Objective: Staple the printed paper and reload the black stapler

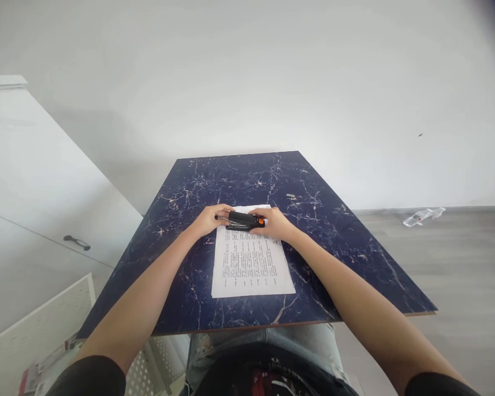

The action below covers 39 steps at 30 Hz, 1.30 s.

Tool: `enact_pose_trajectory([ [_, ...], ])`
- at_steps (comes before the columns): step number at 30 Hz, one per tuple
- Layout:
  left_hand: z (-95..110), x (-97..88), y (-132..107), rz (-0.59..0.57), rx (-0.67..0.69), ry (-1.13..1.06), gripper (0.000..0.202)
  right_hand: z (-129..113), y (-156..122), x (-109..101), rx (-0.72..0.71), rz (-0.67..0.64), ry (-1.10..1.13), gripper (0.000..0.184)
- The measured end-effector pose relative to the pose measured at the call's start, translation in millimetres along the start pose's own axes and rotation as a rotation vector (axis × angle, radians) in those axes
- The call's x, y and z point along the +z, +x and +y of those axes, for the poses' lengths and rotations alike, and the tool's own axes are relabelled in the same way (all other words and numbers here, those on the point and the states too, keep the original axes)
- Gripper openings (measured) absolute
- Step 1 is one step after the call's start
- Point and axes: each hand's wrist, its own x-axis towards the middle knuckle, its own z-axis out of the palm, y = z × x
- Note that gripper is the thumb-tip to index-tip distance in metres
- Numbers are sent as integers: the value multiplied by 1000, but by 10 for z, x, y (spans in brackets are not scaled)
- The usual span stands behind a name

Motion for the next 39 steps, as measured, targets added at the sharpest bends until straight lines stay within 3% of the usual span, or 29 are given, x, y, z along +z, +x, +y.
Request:
enact_pose_trajectory([
  [3,-12,31,37,-31,8,-14,37,6,7,10,35,1,-9,51],
  [9,-66,27,73,-75,35,29,35,12,14,28,10,-17,-11,43],
  [16,-77,-80,33,12,69,91,43,-63,29,-59,-37,-105,-68,34],
  [19,-66,-103,20,59,45,-4,39,-47,-49,-219,-36,-153,-145,24],
  [23,-61,-93,10,52,35,-78,37,77,-284,-549,78,-212,-222,18],
  [32,-114,-90,32,28,18,-50,35,460,-1075,-1194,241,-182,-309,28],
  [34,-107,-95,37,15,20,-24,35,501,-1150,-1305,270,-199,-253,33],
  [36,-83,-96,32,12,28,-8,35,574,-1152,-1425,299,-202,-103,51],
  [38,-54,-88,20,20,37,53,39,709,-1090,-1528,315,-110,89,66],
  [39,-43,-79,15,35,33,121,42,802,-1040,-1558,324,6,166,64],
])
